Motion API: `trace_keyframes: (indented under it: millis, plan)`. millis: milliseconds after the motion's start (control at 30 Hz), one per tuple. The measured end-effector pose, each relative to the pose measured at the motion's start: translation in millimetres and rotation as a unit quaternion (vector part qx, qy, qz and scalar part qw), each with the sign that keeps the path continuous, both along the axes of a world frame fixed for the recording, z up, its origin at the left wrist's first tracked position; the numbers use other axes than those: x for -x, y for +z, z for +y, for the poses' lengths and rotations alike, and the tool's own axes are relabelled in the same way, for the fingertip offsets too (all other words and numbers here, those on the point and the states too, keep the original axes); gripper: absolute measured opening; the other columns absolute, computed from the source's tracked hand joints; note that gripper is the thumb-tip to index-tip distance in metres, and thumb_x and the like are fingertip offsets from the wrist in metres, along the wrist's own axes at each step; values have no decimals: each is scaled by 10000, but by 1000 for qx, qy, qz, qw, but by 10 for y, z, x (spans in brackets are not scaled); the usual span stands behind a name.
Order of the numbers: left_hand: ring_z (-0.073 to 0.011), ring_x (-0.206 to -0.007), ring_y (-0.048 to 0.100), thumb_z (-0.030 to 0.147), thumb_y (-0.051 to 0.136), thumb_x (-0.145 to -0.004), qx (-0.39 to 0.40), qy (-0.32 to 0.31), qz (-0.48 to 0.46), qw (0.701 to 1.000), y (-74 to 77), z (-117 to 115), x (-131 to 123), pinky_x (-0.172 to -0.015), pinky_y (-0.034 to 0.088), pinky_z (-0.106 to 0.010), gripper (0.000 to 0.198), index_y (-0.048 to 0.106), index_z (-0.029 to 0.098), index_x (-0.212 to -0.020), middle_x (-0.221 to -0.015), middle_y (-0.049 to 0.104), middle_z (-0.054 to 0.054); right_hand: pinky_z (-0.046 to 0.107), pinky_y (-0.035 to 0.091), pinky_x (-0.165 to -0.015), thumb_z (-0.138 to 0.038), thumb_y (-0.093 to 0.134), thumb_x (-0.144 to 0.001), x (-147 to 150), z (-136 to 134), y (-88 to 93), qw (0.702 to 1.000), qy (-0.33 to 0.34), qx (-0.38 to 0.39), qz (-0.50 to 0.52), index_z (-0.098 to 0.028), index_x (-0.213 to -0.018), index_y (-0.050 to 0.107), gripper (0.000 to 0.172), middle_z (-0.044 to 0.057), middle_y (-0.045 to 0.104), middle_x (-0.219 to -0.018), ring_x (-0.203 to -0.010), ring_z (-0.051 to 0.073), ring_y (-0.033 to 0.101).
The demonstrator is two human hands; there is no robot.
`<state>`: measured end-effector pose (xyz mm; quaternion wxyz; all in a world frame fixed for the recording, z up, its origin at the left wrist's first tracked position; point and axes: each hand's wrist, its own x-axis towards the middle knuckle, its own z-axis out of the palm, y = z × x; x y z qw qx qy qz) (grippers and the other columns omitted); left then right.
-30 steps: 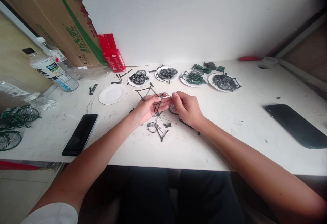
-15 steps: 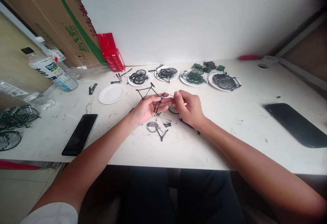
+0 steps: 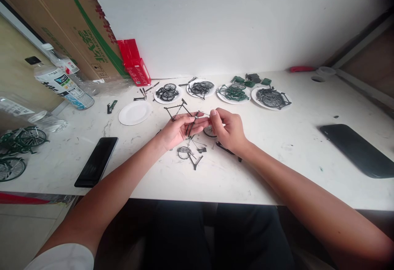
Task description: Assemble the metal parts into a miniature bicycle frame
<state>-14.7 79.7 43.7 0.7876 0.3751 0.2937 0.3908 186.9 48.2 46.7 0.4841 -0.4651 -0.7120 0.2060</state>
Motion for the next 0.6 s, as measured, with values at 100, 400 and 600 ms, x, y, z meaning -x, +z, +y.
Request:
trace_keyframes:
  millis: [100, 400, 600]
  plan:
    - [-296, -1242, 722, 141, 647, -915, -1, 0, 3, 1000, 3, -3, 2, -1090, 587, -329, 272, 764, 98, -1156, -1226, 783, -173, 327, 361, -567, -704, 349, -1071, -1, 0, 5, 1000, 1, 3, 0, -237, -692, 506, 621, 9, 546, -585, -552, 158, 478]
    - [-285, -1208, 741, 146, 643, -918, -8, -4, 7, 1000, 1, 1, 6, -1061, 601, -326, 280, 761, 108, -1169, -1204, 792, -165, 329, 364, -568, -683, 359, -1079, -4, 8, -1, 1000, 4, 4, 2, -237, -694, 509, 608, 10, 548, -582, -550, 158, 479]
    - [-289, -1207, 742, 142, 654, -908, -5, -3, 8, 1000, 5, 3, 7, -1059, 602, -333, 280, 757, 115, -1167, -1197, 794, -168, 326, 358, -553, -690, 362, -1075, -7, 10, -8, 1000, 6, 5, 2, -236, -686, 505, 615, 9, 548, -583, -547, 155, 476]
